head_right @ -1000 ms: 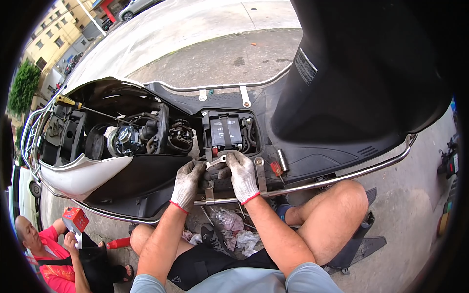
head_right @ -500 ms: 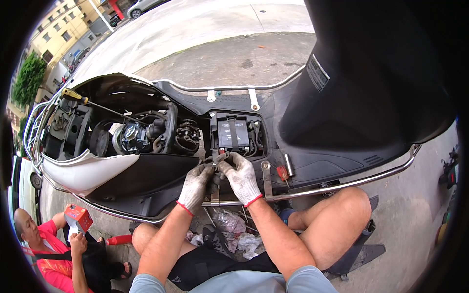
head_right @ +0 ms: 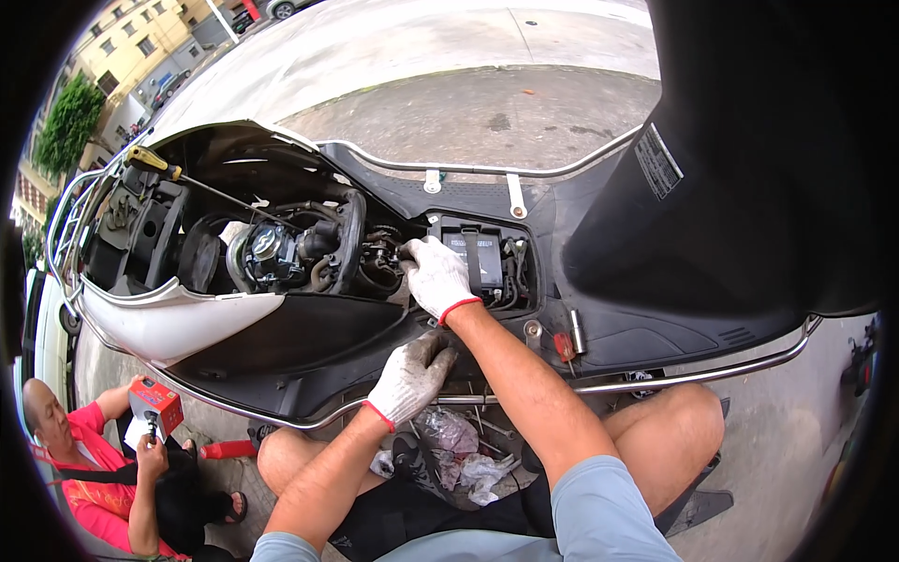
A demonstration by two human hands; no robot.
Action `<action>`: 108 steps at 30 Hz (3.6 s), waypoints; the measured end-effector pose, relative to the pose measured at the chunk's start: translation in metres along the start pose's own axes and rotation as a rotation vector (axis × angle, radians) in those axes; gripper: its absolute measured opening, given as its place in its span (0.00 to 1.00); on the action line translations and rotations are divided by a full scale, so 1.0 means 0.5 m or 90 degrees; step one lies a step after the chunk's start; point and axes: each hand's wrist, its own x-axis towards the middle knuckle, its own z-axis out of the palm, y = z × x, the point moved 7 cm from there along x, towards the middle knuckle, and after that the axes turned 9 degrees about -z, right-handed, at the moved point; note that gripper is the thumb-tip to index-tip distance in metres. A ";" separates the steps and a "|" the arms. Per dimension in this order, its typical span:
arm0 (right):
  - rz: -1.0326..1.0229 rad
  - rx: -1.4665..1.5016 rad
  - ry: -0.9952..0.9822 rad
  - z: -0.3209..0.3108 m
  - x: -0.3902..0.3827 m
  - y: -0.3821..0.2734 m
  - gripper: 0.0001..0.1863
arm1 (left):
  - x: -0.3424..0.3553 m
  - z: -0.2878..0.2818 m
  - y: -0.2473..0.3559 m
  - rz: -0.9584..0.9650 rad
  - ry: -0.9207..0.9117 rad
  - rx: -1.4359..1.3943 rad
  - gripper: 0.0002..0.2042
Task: Repairing the engine components of a scooter, specifically working on the cylinder head and valve train area.
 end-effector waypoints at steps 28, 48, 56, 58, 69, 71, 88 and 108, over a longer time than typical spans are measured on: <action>-0.090 -0.001 0.027 0.070 0.009 -0.010 0.11 | 0.001 0.006 -0.012 0.008 -0.002 0.078 0.13; -0.185 -0.195 -0.407 -0.398 -0.100 -0.140 0.13 | 0.007 0.017 0.002 0.003 -0.031 0.194 0.16; 0.228 0.192 -0.017 -0.774 -0.457 -0.120 0.11 | 0.006 0.038 -0.062 0.029 -0.002 0.240 0.16; 0.304 0.238 0.117 -0.834 -0.608 -0.020 0.08 | 0.014 0.044 -0.063 0.032 -0.023 0.237 0.18; 0.561 0.348 0.458 -0.748 -1.039 0.313 0.10 | 0.028 0.067 -0.061 0.000 -0.043 0.242 0.13; 0.592 0.336 0.515 -0.725 -1.049 0.347 0.09 | 0.034 0.072 -0.073 -0.014 -0.042 0.239 0.12; 0.487 -0.371 -0.012 -0.507 -0.912 0.634 0.09 | 0.026 0.068 -0.096 -0.054 0.006 0.027 0.05; 0.373 -0.505 -0.113 -0.404 -0.885 0.782 0.09 | 0.011 0.063 -0.082 -0.071 0.054 0.095 0.06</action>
